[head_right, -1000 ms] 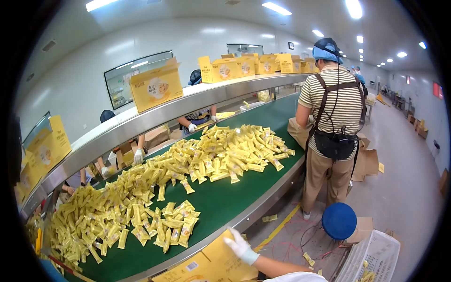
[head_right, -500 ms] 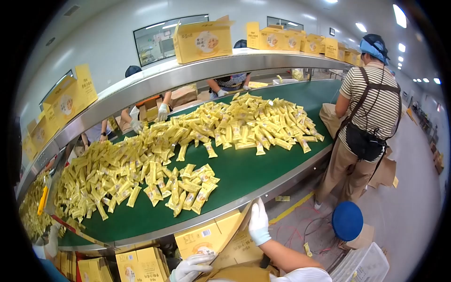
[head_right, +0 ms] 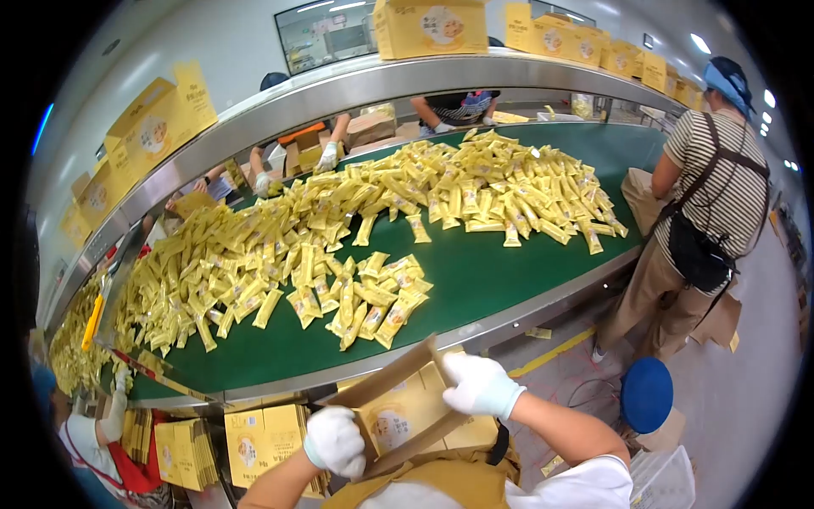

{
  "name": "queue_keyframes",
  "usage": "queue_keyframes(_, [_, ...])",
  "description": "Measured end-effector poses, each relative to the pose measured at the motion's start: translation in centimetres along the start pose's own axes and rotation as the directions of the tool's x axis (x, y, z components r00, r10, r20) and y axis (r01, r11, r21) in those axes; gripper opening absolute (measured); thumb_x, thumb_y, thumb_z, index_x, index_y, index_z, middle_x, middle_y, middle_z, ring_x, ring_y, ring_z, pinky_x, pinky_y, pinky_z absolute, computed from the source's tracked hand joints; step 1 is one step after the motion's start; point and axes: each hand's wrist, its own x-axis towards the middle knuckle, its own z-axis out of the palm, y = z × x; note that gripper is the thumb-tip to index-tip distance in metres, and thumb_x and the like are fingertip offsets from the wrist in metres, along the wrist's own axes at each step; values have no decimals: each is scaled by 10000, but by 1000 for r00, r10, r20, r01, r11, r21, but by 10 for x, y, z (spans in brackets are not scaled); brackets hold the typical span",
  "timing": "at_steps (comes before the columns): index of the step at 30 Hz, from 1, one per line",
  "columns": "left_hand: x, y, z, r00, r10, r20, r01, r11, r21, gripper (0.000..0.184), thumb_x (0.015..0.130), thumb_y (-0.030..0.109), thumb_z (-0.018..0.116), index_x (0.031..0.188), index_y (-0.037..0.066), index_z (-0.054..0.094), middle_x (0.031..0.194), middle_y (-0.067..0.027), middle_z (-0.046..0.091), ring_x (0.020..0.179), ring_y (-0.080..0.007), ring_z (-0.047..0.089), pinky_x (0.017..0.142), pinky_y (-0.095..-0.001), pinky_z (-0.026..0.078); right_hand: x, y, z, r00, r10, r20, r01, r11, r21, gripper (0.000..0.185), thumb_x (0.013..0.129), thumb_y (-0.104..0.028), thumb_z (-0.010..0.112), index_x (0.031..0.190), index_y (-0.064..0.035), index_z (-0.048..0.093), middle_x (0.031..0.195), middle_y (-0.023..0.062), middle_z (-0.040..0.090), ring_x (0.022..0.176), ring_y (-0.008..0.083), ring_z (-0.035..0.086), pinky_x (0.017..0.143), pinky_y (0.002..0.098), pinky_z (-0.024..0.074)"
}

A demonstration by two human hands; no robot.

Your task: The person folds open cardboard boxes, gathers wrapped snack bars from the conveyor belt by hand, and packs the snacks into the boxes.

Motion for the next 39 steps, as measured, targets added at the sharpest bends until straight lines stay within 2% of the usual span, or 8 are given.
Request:
queue_keyframes(8, [27, -37, 28, 903, -119, 413, 143, 989, -27, 457, 877, 358, 611, 482, 127, 601, 479, -99, 562, 451, -311, 552, 535, -408, 453, 47, -45, 23, 833, -131, 537, 347, 880, -324, 553, 832, -531, 656, 1013, -10, 622, 975, 208, 690, 897, 382, 691, 788, 448, 560])
queue_keyframes(12, [27, -30, 46, 852, -65, 519, 60, 998, 25, 253, 846, 318, 644, 699, 115, 678, 858, -90, 716, 786, -252, 642, 789, -389, 485, 51, -48, 20, 687, -267, 676, 431, 898, -83, 814, 772, -673, 719, 1164, 31, 608, 1141, 236, 648, 1029, 359, 663, 877, 424, 548])
queue_keyframes(14, [29, -25, 31, 996, -79, 33, 68, 962, 266, 341, 811, 273, 702, 1110, 111, 691, 1285, -119, 602, 1164, -269, 575, 1048, -399, 406, 43, -20, 14, 629, -479, 612, 436, 870, 233, 854, 756, -642, 764, 1236, 42, 589, 1207, 244, 618, 1085, 339, 644, 915, 412, 541])
queue_keyframes(17, [36, -23, 18, 868, -434, -241, 496, 782, 378, 436, 784, 273, 767, 1169, 94, 669, 1203, -132, 640, 1094, -277, 625, 965, -381, 467, 25, -6, 7, 836, -364, 411, 219, 908, 358, 999, 682, -448, 910, 1396, 54, 425, 1334, 237, 495, 1146, 332, 596, 1029, 418, 481])
queue_keyframes(23, [56, -24, -19, 745, -618, 249, 623, 779, 69, 426, 845, 376, 735, 1141, 78, 667, 1006, -126, 699, 891, -324, 693, 772, -428, 551, 11, 12, 44, 974, -46, -223, 72, 991, 112, 1475, 556, -357, 1000, 1553, 85, 6, 1489, 286, 265, 1372, 388, 362, 1154, 447, 364])
queue_keyframes(31, [64, -6, 24, 660, -522, 540, 443, 851, 281, 1074, 698, 675, 709, 1581, 212, 312, 1553, -376, 222, 1402, -560, 262, 1036, -672, 251, 37, 38, 90, 997, 34, -65, 18, 747, 664, 1255, 755, -222, 892, 1556, 87, -25, 1535, 275, 349, 1414, 317, 412, 1157, 358, 360])
queue_keyframes(36, [55, -15, 7, 720, -564, 405, 523, 824, 218, 1085, 676, 575, 763, 1568, 140, 324, 1533, -369, 274, 1380, -515, 340, 1055, -570, 324, 50, 82, 75, 920, 348, 178, -145, -118, 982, 554, 1031, -346, 515, 1459, -11, 411, 1360, 195, 576, 1258, 304, 566, 1071, 392, 452])
queue_keyframes(39, [34, -29, -6, 728, -649, 221, 674, 737, -55, 1166, 626, 448, 858, 1551, 14, 296, 1520, -364, 306, 1405, -483, 359, 1145, -478, 337, 35, 115, 99, 879, 469, -82, -92, 335, 938, 481, 1033, -305, 517, 1406, -3, 488, 1313, 157, 610, 1209, 250, 583, 1055, 344, 450])
